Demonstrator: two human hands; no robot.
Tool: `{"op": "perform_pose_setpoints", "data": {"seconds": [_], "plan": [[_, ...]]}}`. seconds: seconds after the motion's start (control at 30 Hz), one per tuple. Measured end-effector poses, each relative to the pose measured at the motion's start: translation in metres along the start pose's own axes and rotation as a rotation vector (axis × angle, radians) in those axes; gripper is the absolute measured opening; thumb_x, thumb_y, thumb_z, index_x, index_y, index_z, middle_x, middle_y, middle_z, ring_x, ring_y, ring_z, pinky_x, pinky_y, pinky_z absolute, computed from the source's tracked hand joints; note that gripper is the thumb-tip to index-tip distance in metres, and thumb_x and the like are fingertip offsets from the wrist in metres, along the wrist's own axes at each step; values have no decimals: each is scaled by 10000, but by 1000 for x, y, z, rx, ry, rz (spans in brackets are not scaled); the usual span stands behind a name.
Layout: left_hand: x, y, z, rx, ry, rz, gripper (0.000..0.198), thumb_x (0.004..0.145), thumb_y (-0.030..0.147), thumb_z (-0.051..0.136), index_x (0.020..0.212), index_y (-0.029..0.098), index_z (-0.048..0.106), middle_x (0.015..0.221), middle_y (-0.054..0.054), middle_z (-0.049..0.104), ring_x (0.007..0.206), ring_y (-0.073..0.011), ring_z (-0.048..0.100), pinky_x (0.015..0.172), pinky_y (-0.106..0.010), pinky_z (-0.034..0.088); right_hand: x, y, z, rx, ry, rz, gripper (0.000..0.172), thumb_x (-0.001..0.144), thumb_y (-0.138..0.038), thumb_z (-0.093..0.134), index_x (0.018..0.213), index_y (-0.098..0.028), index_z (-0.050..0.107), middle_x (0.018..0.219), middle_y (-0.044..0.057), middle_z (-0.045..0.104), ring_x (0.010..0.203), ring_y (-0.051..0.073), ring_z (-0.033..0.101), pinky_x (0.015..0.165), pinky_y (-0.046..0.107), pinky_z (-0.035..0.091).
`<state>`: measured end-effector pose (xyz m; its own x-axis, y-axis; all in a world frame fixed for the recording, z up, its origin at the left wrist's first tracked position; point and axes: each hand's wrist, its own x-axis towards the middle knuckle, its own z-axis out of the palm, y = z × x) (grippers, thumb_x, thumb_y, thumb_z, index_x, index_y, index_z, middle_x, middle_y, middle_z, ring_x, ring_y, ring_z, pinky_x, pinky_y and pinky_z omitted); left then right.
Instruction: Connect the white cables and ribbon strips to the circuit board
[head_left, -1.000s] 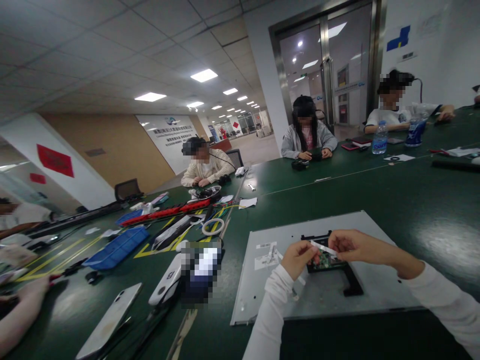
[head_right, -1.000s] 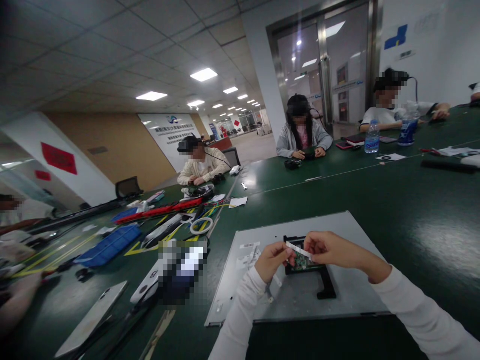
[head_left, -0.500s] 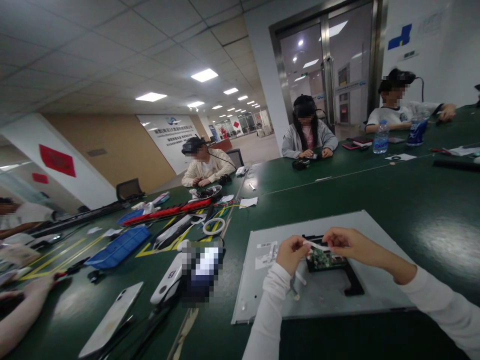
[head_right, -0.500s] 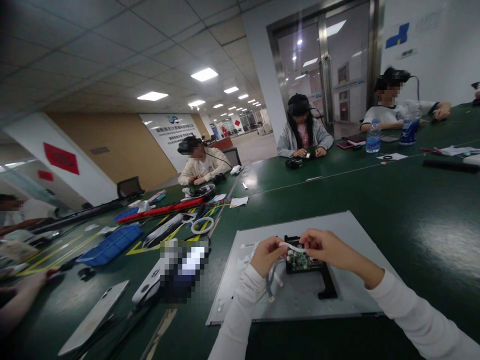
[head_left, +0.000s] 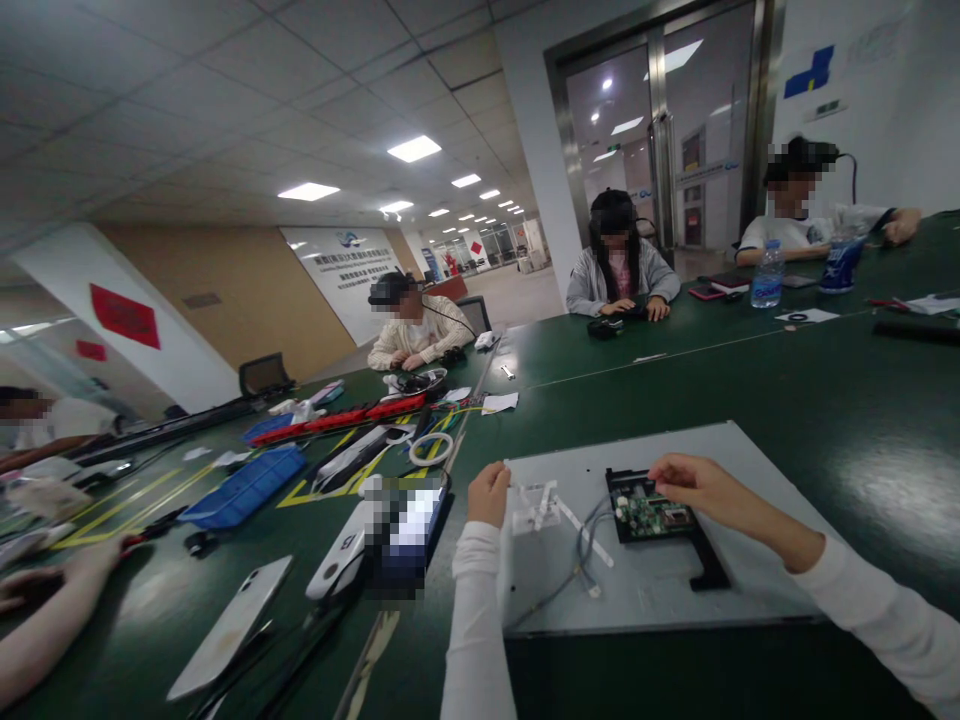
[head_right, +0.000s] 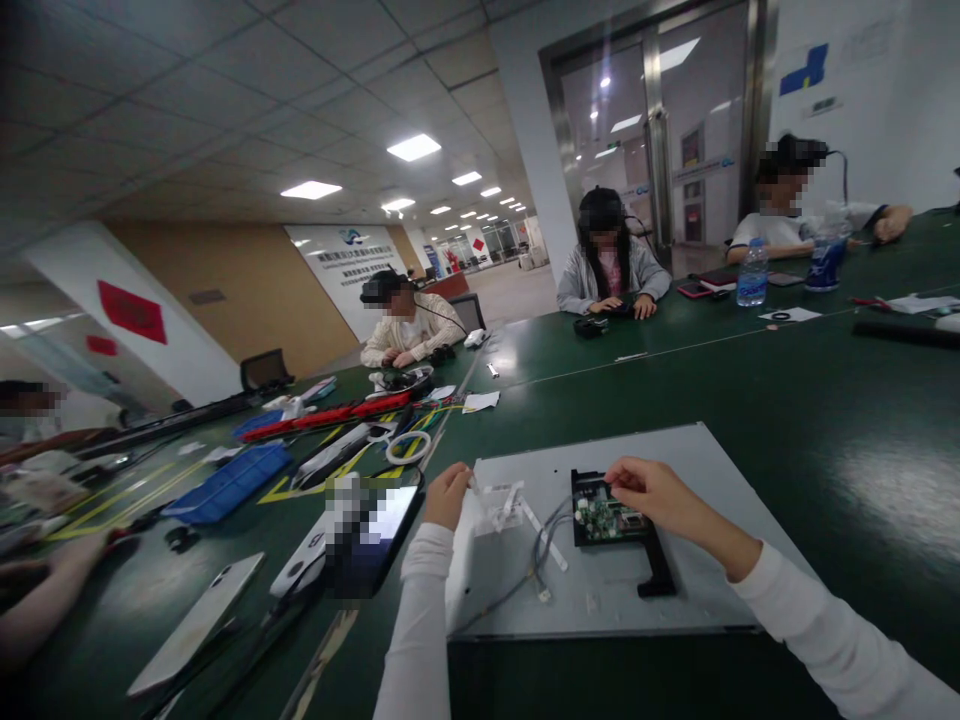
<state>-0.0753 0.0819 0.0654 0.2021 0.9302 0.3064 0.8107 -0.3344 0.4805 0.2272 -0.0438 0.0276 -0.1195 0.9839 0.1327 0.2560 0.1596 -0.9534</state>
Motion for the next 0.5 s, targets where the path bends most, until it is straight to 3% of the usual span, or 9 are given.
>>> {"op": "perform_pose_setpoints", "data": {"seconds": [0.17,0.27,0.37,0.5], "plan": [[0,-26,7,231,-194,12,210,736,188,378,610,170,545,696,0,549,749,-131,505,679,-203,364,-1,2,0,-7,-15,26,267,732,-349,523,893,-136,547,864,54,585,784,150,544,712,278,424],[-2,-23,15,305,-254,28,133,703,186,460,625,181,567,748,-17,554,817,-159,494,724,-230,359,-1,4,0,3,-17,44,285,724,-365,532,893,-136,551,862,53,590,786,153,548,712,273,422],[-4,-17,17,433,-293,66,121,710,207,485,763,206,593,863,-34,549,893,-180,470,763,-260,354,0,6,-1,21,-18,36,287,720,-365,537,891,-135,555,868,53,591,795,157,549,725,275,419],[-7,-12,17,533,-256,123,175,734,267,491,882,239,580,957,-44,521,962,-201,436,780,-297,355,1,8,-1,16,-33,34,278,729,-360,529,888,-134,552,876,57,587,801,157,547,715,270,422]]}}
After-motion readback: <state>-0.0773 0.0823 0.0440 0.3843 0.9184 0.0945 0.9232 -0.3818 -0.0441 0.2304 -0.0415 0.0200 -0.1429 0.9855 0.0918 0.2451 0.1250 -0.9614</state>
